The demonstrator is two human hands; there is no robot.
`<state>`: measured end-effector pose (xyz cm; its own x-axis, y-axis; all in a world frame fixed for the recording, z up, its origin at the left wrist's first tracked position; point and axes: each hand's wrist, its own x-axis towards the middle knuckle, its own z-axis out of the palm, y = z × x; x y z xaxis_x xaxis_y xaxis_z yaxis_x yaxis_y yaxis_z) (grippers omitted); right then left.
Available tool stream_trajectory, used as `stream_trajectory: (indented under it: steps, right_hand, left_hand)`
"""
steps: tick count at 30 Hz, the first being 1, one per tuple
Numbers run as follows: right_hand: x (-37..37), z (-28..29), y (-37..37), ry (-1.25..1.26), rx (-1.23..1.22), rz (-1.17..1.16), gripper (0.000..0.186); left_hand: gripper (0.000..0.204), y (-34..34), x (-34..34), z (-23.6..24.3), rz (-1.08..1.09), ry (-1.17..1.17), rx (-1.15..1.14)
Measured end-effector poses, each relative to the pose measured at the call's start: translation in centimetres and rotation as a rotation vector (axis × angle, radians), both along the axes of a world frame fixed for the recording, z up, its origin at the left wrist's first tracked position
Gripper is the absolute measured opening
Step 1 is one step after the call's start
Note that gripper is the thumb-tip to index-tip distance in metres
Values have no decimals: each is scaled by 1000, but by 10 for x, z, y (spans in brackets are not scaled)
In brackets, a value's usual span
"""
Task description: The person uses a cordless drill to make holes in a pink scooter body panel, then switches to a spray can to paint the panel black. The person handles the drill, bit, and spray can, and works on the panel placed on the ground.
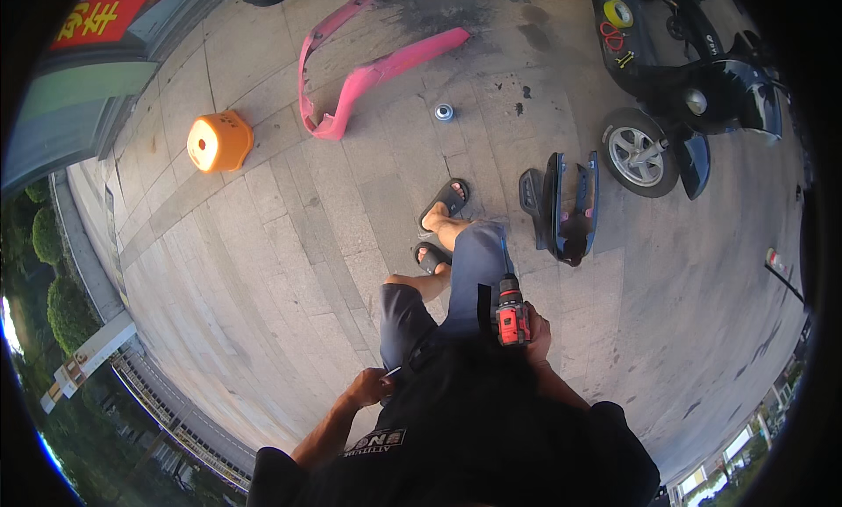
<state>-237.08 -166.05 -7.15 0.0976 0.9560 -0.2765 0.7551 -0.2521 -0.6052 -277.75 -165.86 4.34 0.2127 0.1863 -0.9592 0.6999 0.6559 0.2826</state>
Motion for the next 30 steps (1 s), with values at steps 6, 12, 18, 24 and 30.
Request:
stream_trajectory:
  steps: [6, 12, 18, 24, 30]
  right_hand:
    - [-44, -37, 60, -22, 3, -20, 74]
    - [-51, -70, 202, 252, -231, -204, 59]
    - [-100, -223, 386, 258, 191, 191, 37]
    - [-194, -375, 436, 781, 229, -190, 27]
    - [-236, -458, 415, 1060, 205, -294, 42]
  left_hand:
    - [27, 118, -35, -31, -353, 115, 3]
    - [15, 384, -87, -153, -335, -115, 836]
    - [31, 528, -13, -504, 6, 2, 3]
    - [64, 519, -32, -553, -626, -381, 480]
    - [54, 612, -115, -385, 21, -1158, 690]
